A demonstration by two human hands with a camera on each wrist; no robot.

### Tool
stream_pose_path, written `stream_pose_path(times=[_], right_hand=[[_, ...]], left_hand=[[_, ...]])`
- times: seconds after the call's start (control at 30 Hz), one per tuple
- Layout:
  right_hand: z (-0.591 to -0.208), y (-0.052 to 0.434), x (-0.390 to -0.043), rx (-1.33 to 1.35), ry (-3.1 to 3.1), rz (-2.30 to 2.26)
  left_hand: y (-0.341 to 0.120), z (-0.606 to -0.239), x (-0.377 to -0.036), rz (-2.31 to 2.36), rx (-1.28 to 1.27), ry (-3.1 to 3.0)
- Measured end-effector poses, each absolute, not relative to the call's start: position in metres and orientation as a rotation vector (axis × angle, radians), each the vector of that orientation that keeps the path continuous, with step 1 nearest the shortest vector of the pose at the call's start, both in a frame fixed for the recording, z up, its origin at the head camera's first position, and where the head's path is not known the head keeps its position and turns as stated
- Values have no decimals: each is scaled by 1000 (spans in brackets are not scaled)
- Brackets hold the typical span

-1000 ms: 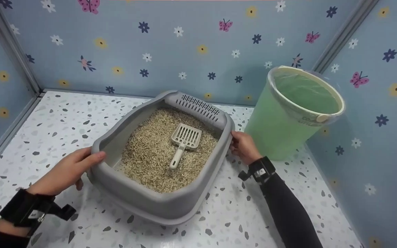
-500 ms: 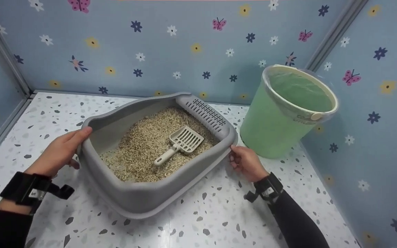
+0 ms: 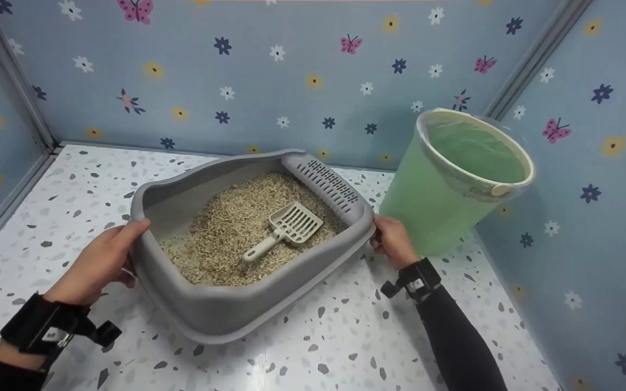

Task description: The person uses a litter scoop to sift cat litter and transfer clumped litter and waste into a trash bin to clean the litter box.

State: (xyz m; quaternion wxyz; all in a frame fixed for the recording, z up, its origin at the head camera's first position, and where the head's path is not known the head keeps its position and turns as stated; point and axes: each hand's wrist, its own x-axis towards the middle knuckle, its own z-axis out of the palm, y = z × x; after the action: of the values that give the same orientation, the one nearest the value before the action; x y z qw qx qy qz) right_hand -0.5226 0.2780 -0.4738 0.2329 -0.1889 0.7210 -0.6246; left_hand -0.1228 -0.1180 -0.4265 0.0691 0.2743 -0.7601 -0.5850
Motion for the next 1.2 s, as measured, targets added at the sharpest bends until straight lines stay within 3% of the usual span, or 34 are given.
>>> stream_pose_path(times=[0.33,0.47,0.67,0.83,1.2], right_hand=[[-472,297,-480,-548,1982,-1548],[-465,294,-485,-557,2076,-1429],[-456,280,-514,-594,2254,-1341],[-455,283,-528,-552,2198,-1387],[-460,317,-494,-546,1983,-1408]], left_hand=[[-173,-428,-133,-1841,769,-2241],[-168,-427,-125,-1877,745,-2264],[-124,-421,-108,-1839,686,-2410],[-104,-424,-113,-1835,703,-2390],[-155,-438,-138,-1818,612,-2346]])
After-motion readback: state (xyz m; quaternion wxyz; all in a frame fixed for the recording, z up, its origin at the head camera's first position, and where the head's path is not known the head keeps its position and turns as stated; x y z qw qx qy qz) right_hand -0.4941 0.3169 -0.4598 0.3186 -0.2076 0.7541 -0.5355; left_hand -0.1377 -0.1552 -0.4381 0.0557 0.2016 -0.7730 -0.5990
